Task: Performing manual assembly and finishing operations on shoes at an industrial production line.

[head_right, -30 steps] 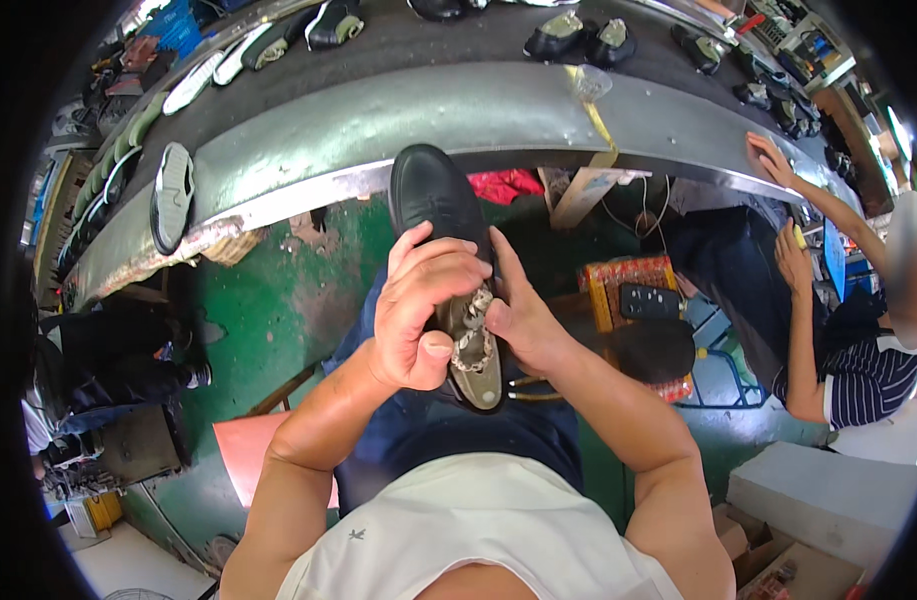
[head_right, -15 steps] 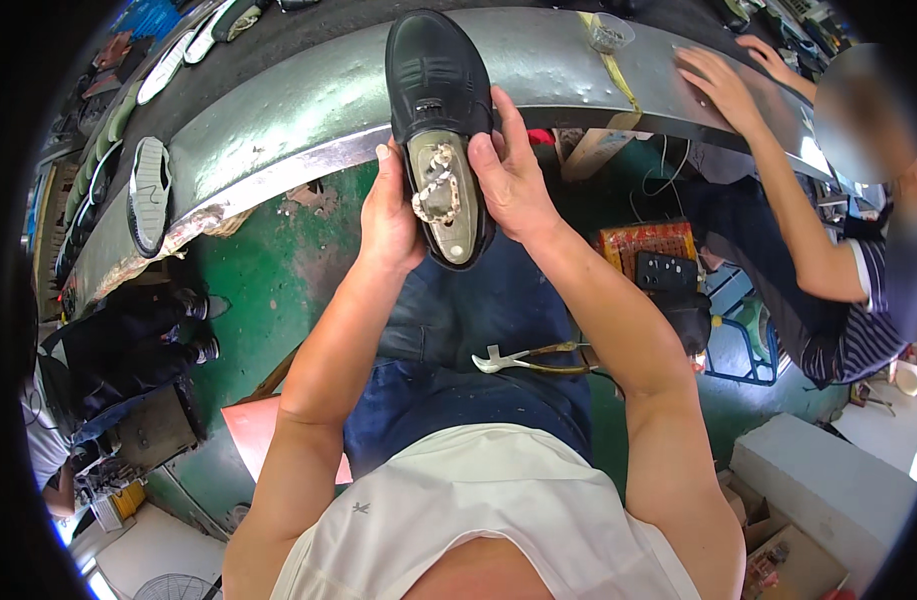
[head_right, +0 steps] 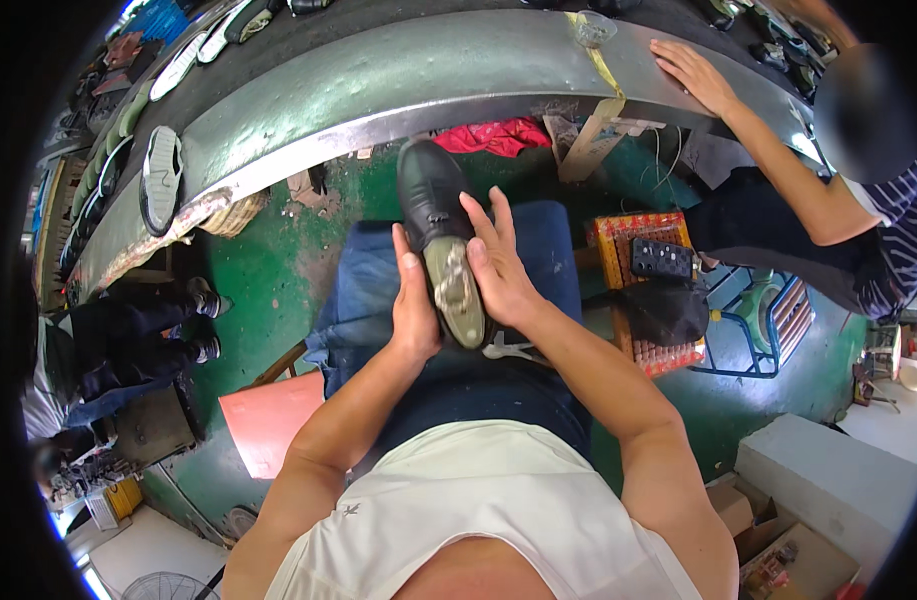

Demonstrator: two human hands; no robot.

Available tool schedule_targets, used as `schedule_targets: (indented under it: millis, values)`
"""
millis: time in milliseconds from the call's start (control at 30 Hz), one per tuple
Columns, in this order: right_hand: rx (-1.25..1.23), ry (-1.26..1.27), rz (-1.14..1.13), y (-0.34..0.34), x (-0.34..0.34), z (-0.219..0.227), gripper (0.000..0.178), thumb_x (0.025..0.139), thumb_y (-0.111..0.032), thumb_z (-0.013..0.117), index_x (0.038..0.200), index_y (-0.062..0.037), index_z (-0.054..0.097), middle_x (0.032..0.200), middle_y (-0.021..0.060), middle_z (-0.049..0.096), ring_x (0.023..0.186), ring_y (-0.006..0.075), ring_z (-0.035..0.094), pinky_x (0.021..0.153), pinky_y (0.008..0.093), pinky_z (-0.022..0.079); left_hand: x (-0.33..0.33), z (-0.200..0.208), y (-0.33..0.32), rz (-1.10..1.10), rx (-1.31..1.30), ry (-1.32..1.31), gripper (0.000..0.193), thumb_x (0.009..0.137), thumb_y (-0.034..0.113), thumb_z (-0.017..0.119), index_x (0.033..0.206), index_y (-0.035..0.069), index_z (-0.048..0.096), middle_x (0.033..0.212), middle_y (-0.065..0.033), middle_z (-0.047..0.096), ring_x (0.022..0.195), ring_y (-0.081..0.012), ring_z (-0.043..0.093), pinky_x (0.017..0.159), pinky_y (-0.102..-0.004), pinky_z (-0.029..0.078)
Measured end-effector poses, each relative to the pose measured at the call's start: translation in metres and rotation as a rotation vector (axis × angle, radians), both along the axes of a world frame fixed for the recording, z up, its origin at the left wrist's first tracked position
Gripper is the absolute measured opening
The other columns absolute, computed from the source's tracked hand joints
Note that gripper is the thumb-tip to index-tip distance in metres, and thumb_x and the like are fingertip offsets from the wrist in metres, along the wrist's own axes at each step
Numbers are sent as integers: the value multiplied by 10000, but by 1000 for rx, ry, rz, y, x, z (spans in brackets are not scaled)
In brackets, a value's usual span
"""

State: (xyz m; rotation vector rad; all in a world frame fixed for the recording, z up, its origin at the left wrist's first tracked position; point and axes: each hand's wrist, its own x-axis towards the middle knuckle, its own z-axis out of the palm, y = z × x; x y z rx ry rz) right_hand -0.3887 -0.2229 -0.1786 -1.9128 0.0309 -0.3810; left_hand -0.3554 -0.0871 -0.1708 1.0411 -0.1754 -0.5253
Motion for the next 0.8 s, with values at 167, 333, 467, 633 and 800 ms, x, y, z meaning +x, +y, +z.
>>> schedule_targets:
  millis: [167, 333, 467, 633, 800]
  values:
    - [1066, 404, 18, 22, 28, -78, 707, 1070, -590, 271, 1439, -37, 512, 1388, 112, 580, 1303, 218, 518, 1160, 374, 330, 24, -104, 8, 95, 141, 432, 635, 1051, 611, 310, 1468, 156, 458, 1377, -130, 570, 1237, -302, 593, 1059, -468, 488]
    - [687, 712, -87, 10, 21, -163, 862, 990, -741, 261, 1359, -51, 622, 1353, 126, 623, 1264, 237, 552, 1102, 369, 376, 8, -118, 4, -138, 95, 799, 658, 1048, 627, 242, 1385, 130, 512, 1254, -140, 633, 1152, -320, 642, 986, -518, 535]
    - [537, 788, -149, 15, 33, -145, 907, 951, -785, 302, 1401, -49, 584, 1392, 177, 588, 1312, 274, 524, 1120, 373, 358, 26, -131, -1, -12, 226, 865, 557, 1062, 552, 283, 1258, 122, 579, 1106, -135, 683, 972, -326, 706, 859, -538, 588]
    - [528, 811, -290, 0, 43, -148, 880, 943, -789, 353, 1372, -63, 608, 1311, 117, 632, 1184, 220, 585, 1046, 338, 422, 46, -132, -23, -91, 235, 927, 487, 1055, 506, 335, 1188, 120, 602, 1003, -114, 698, 866, -304, 713, 787, -529, 598]
    - [373, 707, -292, -1, 43, -114, 901, 955, -783, 304, 1328, -29, 627, 1308, 157, 632, 1221, 265, 565, 1072, 352, 397, 51, -125, -27, -100, 189, 876, 505, 1045, 521, 364, 1200, 107, 607, 1016, -133, 691, 880, -316, 704, 798, -526, 584]
